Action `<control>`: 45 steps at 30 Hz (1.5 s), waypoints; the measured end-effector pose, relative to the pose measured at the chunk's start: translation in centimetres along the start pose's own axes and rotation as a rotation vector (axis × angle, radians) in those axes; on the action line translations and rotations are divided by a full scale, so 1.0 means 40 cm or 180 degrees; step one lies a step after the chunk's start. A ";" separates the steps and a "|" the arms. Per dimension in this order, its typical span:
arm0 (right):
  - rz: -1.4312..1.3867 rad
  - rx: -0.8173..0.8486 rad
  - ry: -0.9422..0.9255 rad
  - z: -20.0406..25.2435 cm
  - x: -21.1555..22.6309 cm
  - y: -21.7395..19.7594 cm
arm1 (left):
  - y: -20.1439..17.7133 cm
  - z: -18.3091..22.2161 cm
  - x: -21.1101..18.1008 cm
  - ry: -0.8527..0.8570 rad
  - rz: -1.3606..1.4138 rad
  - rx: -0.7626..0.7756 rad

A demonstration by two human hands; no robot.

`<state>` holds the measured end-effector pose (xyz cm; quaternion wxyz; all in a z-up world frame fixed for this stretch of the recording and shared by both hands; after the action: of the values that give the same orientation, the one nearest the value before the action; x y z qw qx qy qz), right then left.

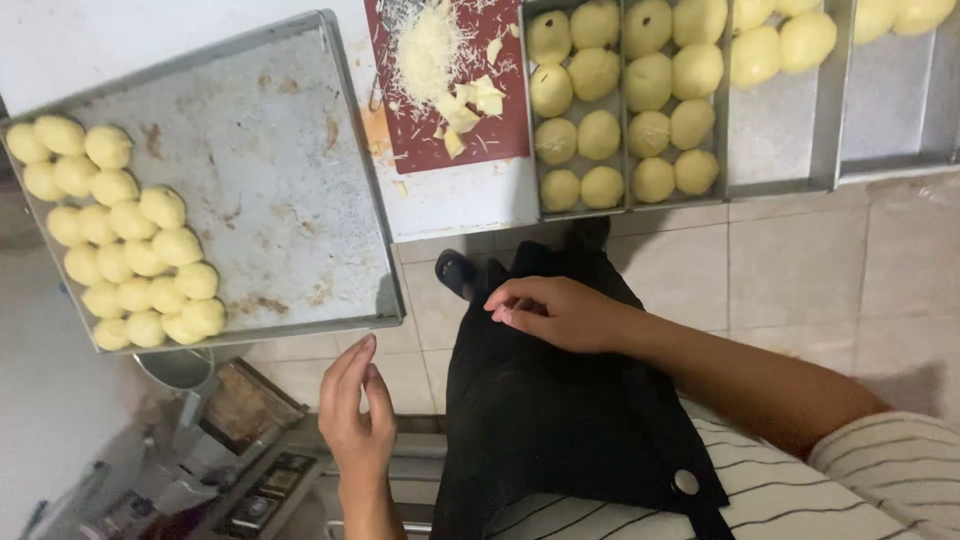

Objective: Filling dough balls with cheese and cream and shaping them into rolls on metal trays

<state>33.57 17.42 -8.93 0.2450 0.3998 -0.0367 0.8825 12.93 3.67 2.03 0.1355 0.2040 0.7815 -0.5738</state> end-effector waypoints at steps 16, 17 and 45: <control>0.0773 -0.1013 -0.0089 -0.229 0.117 0.376 | -0.171 0.195 0.523 -0.0199 0.0983 -0.0077; 0.0839 -0.1199 -0.0239 -0.230 0.110 0.375 | -0.172 0.197 0.538 0.0227 0.1068 -0.0182; -0.3278 0.0283 -0.1410 -0.378 0.390 0.506 | 0.056 0.081 0.650 -0.1126 0.2868 -0.0191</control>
<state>5.08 9.90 -5.23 0.6135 0.5518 0.1499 0.5447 -8.98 5.41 -12.44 0.5072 0.4175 0.5966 -0.4610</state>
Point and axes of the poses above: each hand's wrist, its own z-axis away from the middle knuckle, its own y-axis out of the palm, x = y × z, the point moved 7 cm from there along -z, towards the middle knuckle, and after that the axes turned 14 degrees about y, right-handed, at the moved point
